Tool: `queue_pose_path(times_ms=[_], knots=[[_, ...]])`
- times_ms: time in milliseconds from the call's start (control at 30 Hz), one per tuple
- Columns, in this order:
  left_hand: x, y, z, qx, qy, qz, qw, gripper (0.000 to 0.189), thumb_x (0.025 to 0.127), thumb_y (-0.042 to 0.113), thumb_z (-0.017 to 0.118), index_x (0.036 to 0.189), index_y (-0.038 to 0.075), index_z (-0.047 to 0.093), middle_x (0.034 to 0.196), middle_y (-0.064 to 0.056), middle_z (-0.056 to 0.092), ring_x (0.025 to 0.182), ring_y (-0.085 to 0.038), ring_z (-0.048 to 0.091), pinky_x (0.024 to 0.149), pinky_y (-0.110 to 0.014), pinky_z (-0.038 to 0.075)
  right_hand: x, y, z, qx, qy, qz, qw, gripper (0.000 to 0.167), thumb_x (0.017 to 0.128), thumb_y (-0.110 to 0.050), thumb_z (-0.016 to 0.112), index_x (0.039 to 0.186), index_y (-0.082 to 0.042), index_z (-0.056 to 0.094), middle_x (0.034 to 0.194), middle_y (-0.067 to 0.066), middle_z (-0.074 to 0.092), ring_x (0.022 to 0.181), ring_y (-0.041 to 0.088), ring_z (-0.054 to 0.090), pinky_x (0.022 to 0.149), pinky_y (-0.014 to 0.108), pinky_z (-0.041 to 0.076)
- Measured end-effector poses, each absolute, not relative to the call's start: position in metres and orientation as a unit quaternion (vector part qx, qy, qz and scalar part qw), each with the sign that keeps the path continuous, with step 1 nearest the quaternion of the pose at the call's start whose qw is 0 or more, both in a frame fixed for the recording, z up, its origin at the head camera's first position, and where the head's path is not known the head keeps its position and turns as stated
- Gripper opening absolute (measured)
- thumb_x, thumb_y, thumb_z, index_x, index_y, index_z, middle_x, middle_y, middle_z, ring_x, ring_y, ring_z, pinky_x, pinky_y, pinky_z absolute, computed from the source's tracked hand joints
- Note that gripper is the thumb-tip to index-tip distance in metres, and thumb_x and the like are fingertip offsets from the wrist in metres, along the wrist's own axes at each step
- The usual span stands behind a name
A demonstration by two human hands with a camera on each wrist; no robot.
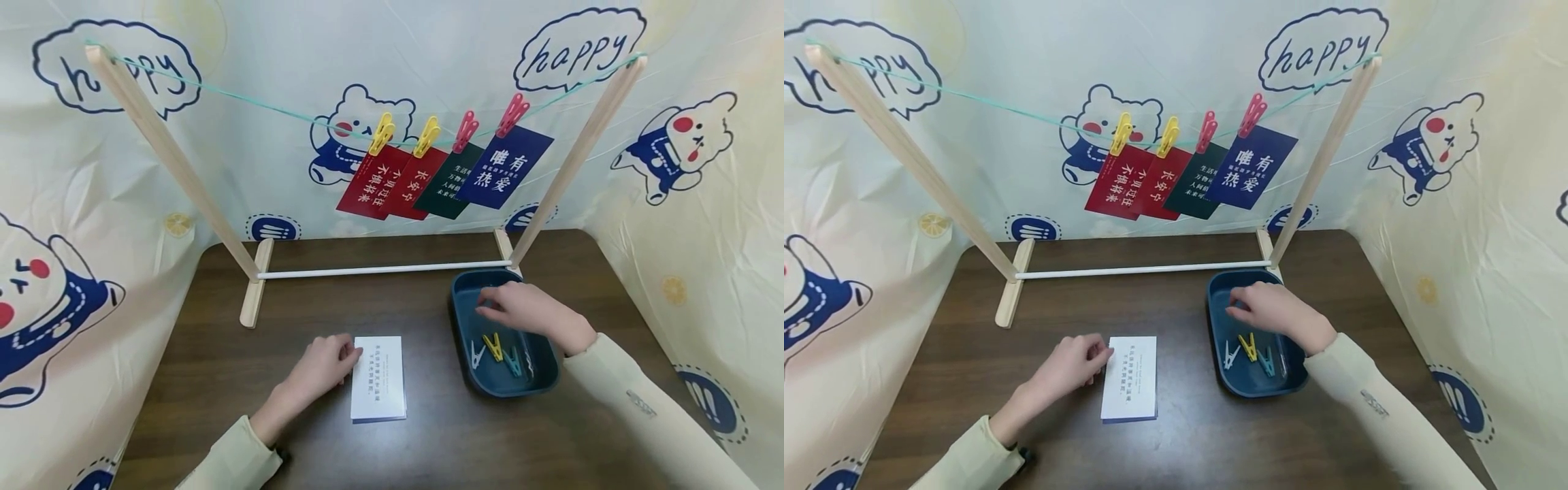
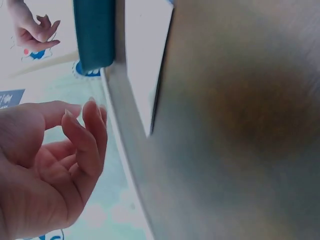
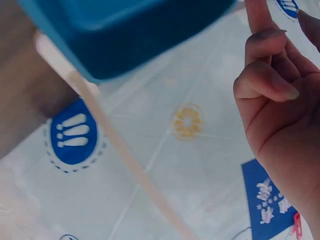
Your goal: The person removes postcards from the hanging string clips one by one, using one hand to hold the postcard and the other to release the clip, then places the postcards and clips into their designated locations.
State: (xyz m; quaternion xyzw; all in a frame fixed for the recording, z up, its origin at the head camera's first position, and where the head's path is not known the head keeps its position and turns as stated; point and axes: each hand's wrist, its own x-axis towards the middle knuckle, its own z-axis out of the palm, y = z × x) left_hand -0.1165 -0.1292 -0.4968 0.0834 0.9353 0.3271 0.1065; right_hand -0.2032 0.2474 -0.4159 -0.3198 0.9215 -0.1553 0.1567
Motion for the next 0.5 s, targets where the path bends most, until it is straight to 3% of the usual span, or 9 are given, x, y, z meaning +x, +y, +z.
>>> queue_pose_path(times_ms=[100,200,367,500], knots=[[-0.127,-0.133,-0.487,0.100,0.935,0.334,0.067,0.012,0.100,0.016,0.069,0.091,0.009,0.070,0.063,0.004,0.056,0.051,-0.009,0.052,0.047,-0.024,0.041,-0.207,0.238,-0.406,-0.330,0.921,-0.160,0.130,0.020,0.103,-0.022,0.067,0.115,-0.007,0.073,0.078,-0.005,0.067,0.056,0.003,0.055,0.054,0.023,0.051],[-0.138,-0.137,-0.478,0.118,0.931,0.345,0.027,0.009,0.100,0.017,0.070,0.095,0.009,0.071,0.071,0.004,0.061,0.059,-0.009,0.054,0.053,-0.024,0.046,-0.210,0.229,-0.394,-0.337,0.921,-0.167,0.102,0.020,0.102,-0.022,0.068,0.115,-0.007,0.074,0.084,-0.002,0.071,0.060,0.005,0.058,0.057,0.025,0.053],[-0.157,-0.145,-0.464,0.139,0.910,0.389,-0.033,0.008,0.101,0.015,0.069,0.103,0.009,0.072,0.087,0.000,0.068,0.076,-0.014,0.061,0.070,-0.031,0.056,-0.213,0.215,-0.370,-0.354,0.915,-0.186,0.050,0.023,0.101,-0.021,0.070,0.119,-0.007,0.074,0.105,0.006,0.077,0.082,0.013,0.071,0.076,0.033,0.062],[-0.172,-0.151,-0.455,0.146,0.894,0.417,-0.069,0.011,0.101,0.014,0.069,0.110,0.008,0.072,0.096,-0.004,0.070,0.085,-0.017,0.064,0.077,-0.036,0.058,-0.215,0.200,-0.345,-0.374,0.909,-0.185,0.006,0.026,0.101,-0.022,0.070,0.122,-0.009,0.073,0.114,0.008,0.076,0.098,0.022,0.073,0.088,0.042,0.061]])
